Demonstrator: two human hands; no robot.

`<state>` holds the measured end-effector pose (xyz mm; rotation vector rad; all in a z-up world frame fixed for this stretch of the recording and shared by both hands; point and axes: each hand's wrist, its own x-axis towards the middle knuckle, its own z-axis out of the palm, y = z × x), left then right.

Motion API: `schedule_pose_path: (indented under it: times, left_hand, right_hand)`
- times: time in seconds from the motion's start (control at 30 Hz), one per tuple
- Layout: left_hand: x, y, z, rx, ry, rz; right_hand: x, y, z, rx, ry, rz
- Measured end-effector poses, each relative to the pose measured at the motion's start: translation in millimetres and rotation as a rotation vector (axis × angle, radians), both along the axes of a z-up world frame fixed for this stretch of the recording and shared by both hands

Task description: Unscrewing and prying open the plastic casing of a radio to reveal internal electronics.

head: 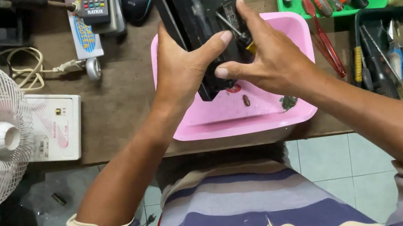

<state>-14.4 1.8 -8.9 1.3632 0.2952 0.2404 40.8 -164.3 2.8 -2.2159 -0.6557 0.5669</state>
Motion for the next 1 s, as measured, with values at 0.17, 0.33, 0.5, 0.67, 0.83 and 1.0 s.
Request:
schedule_pose_path:
  times: [0.17, 0.33, 0.5, 0.67, 0.83, 1.0]
  left_hand:
    - [-4, 14, -30, -0.138, -0.012, 0.050]
    - [-9, 22, -47, -0.260, 0.016, 0.026]
    - [-7, 25, -58, -0.207, -0.019, -0.001]
    - [-9, 34, -62, -0.233, -0.054, -0.002]
    - [-7, 27, -52, -0.278, -0.027, -0.031]
    - [2, 10, -34, -0.196, 0.051, -0.120]
  right_hand:
    - [0, 2, 11, -0.108, -0.052, 0.065]
    - [-1, -17, 26, -0.176, -0.176, 0.123]
    - [-5, -42, 38, -0.401, -0.196, -0.055]
    - [-1, -77, 12, -0.445, -0.222, 0.075]
    - [-4, -90, 16, -0.513, -0.155, -0.042]
    - [-12, -115, 17, -0.538, -0.183, -0.224]
